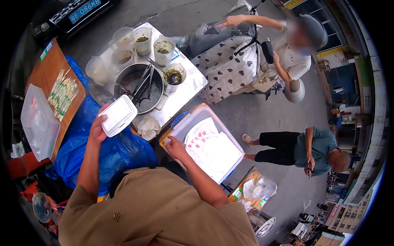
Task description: The person prepares and packs street food by transferring noodles and toppings into containers, adding sauce from a large pot using a ladle, and placing the containers into plastic bags.
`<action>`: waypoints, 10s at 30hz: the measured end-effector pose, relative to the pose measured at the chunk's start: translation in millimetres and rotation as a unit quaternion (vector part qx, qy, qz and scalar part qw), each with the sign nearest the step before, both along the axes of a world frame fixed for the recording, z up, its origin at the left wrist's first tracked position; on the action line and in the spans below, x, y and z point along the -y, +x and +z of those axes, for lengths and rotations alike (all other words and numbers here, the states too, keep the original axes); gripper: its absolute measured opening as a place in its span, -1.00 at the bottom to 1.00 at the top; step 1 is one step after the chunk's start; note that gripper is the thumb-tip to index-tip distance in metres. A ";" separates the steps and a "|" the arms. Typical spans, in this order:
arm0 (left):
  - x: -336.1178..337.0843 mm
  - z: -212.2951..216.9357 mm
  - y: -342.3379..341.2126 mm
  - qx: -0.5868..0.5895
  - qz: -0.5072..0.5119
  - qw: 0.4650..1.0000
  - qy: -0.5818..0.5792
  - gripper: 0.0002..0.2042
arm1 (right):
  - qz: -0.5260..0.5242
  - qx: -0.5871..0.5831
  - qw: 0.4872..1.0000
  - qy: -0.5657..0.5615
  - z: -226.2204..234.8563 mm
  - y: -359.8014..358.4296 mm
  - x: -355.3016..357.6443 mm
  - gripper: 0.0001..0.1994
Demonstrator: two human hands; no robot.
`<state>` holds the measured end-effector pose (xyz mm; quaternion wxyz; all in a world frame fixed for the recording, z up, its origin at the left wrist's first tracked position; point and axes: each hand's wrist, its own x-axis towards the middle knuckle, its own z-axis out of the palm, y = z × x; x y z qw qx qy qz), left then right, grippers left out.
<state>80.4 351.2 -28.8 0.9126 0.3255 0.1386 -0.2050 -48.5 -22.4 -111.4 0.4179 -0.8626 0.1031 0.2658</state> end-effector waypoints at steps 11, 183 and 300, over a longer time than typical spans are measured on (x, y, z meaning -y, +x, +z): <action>-10.7 -6.8 13.2 -0.022 -0.047 0.998 -0.040 -0.40 | 0.055 -0.032 0.998 0.010 -11.3 64.5 -44.6 -0.53; -118.4 47.5 176.9 0.131 0.297 0.940 -0.102 -0.22 | 0.009 0.221 0.911 0.347 253.0 435.0 -153.8 -0.64; 30.0 2.8 81.0 0.020 0.057 0.983 -0.173 -0.17 | -0.184 0.215 0.923 0.263 263.2 181.1 -5.5 -0.64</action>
